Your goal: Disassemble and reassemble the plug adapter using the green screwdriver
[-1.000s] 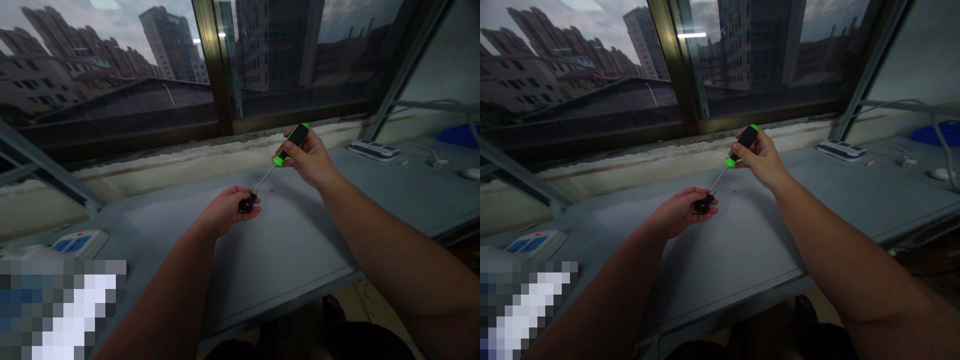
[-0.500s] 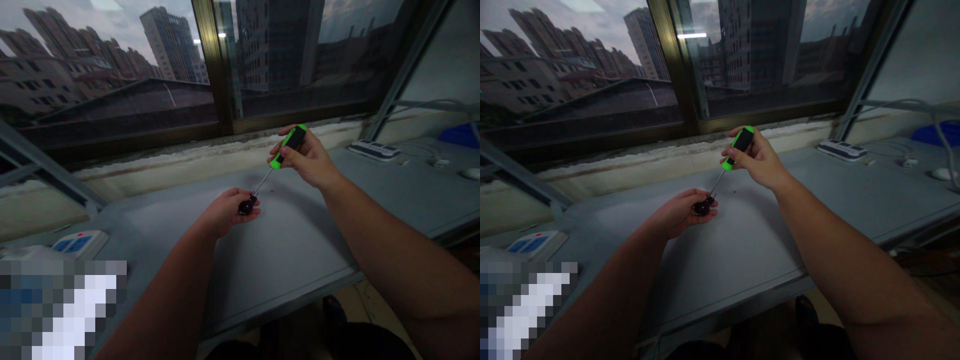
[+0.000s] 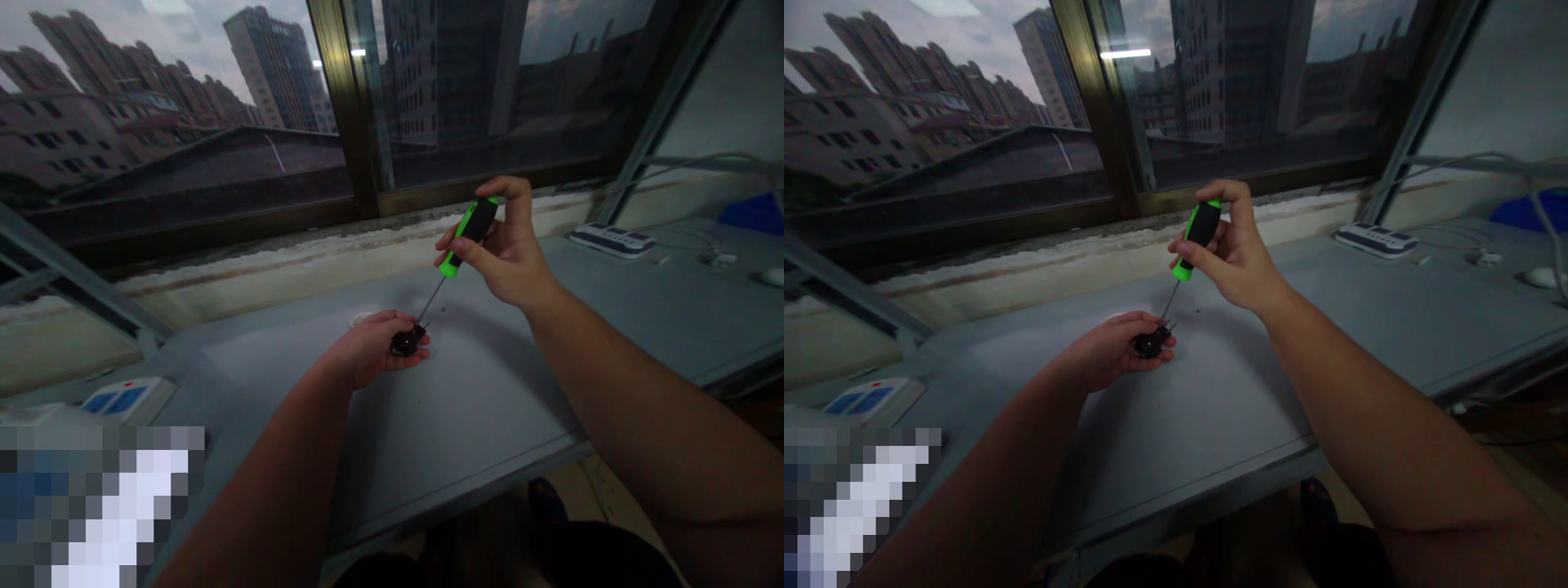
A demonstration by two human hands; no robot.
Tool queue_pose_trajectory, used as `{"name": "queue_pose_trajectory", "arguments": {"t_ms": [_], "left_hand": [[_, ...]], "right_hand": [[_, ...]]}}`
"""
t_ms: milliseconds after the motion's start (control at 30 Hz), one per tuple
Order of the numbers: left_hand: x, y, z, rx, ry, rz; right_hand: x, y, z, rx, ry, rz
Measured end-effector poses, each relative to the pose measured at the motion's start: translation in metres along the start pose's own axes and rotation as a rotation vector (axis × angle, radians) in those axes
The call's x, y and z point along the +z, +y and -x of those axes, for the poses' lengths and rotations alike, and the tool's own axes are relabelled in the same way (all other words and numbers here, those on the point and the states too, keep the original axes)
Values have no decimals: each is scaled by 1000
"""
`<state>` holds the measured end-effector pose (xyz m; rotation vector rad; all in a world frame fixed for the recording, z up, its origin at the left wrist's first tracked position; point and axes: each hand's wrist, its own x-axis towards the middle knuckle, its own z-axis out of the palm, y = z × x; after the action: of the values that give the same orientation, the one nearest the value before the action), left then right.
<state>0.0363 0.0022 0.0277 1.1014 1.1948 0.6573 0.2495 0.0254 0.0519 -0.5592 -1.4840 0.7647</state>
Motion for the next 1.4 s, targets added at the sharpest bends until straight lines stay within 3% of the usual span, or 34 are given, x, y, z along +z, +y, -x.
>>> {"name": "queue_pose_trajectory", "arguments": {"t_ms": [233,400,900,1133,1400], "left_hand": [[-1,-3,-1,-9,-28,-106],[1,-4,-1,-32,-42,-146],[1,-4,-2,-46,-73,-174],[2,-4,-3,-70,-51,-152],[2,-4,-3,-67,-48,-129]], "right_hand": [[2,15,-1,-221,-142,15],[9,13,3,-225,-196,-15],[10,10,6,-134,-165,-65],[9,13,3,-150,-96,-72],[7,21,2,-198,-143,-18]]}}
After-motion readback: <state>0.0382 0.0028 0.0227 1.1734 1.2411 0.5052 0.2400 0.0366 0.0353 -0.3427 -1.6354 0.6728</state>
